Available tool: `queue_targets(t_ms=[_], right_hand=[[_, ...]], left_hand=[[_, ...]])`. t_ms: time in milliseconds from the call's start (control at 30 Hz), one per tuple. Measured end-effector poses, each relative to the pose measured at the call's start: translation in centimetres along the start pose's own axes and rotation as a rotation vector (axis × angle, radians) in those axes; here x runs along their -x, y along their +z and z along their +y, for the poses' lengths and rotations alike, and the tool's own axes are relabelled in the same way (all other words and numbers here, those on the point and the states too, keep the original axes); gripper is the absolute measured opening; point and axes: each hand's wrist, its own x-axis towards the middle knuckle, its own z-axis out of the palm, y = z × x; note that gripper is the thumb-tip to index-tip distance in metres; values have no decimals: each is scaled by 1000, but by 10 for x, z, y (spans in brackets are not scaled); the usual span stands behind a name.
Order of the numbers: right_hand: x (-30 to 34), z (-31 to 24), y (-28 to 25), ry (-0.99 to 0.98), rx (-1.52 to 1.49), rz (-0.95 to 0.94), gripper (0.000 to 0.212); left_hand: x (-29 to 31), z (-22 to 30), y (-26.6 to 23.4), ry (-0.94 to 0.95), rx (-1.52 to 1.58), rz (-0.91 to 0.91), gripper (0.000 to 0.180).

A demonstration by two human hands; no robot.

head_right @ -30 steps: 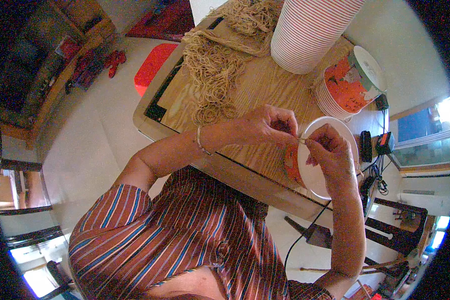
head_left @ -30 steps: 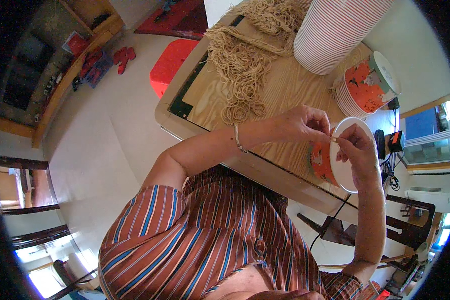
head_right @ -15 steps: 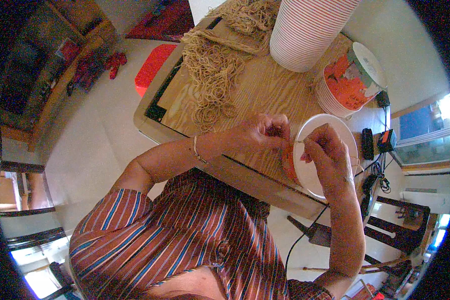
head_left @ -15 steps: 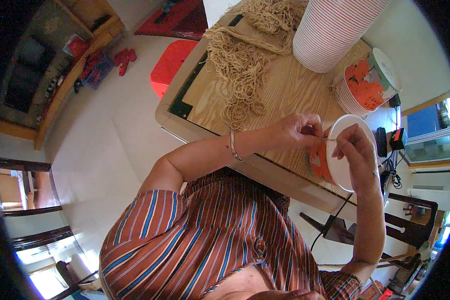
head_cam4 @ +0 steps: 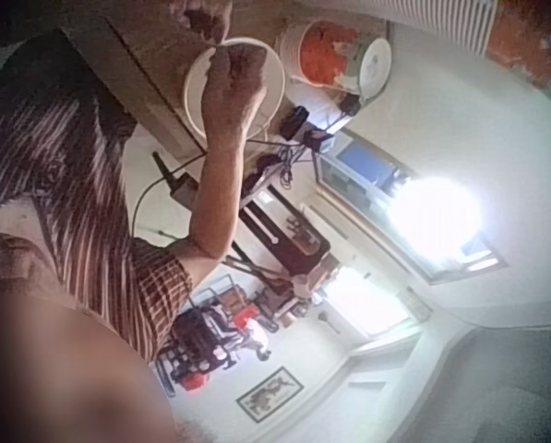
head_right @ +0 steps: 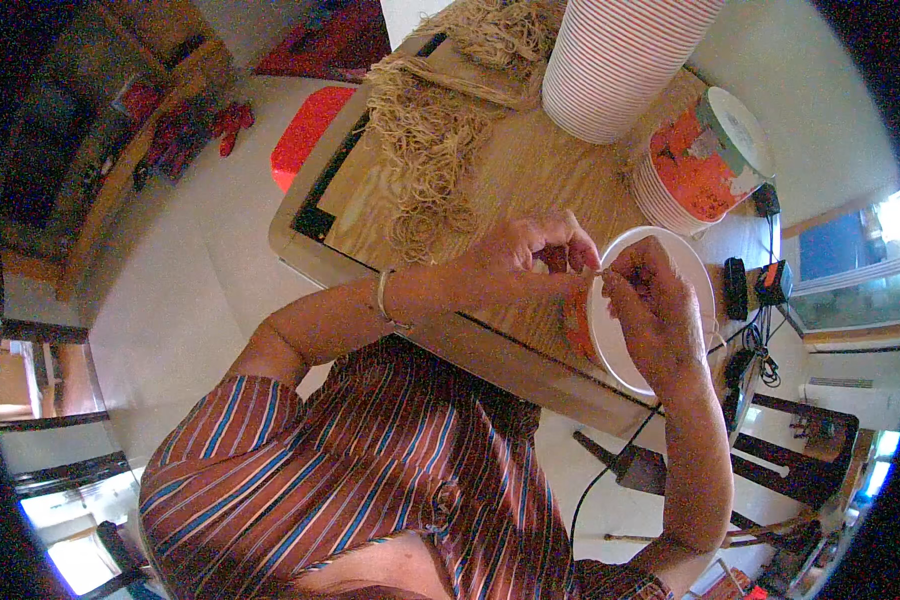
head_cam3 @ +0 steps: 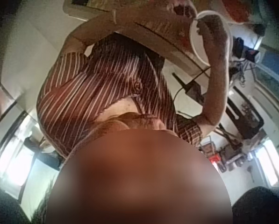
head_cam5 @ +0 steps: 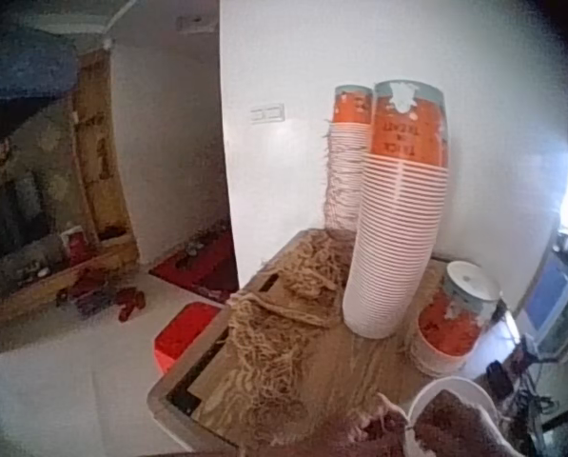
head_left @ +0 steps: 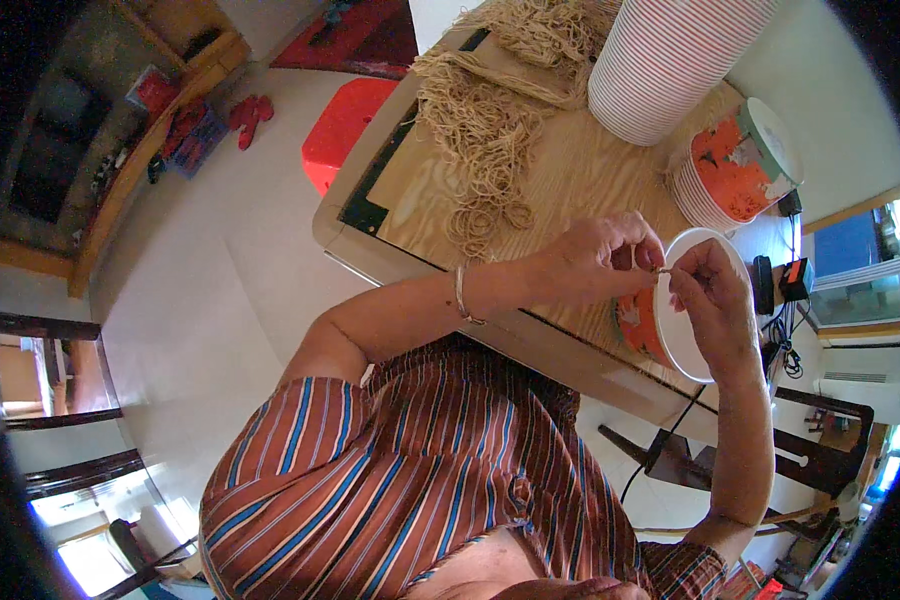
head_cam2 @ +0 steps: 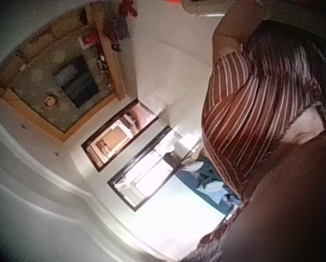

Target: Threading twine through pre-punched holes in the rims of paper cups to join them together.

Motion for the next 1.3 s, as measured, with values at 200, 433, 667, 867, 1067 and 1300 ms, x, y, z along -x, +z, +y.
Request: queue_targets(t_ms=[200,433,667,867,1067,1300], right_hand=[[0,-4,1,-8,-41,-12,8],[-2,-8,-1,26,-68,-8,8],[1,-9,4,-104,134,92,9],[-5,-12,-3,-78,155,35,10],[-8,-17,-2,-84,105,-25,12],[-10,-21,-13,-46,15,-59,15]], left_hand=[[-3,-13,2,92,29,-23,19],[-2,-14,2,179,-142,58,18],[-3,-14,8,421,-390,125,14],[-1,-15,4,148,-215,96,18],[-4,9,1,28,4,15,15],[-9,-19,-1,190,93,12,13]])
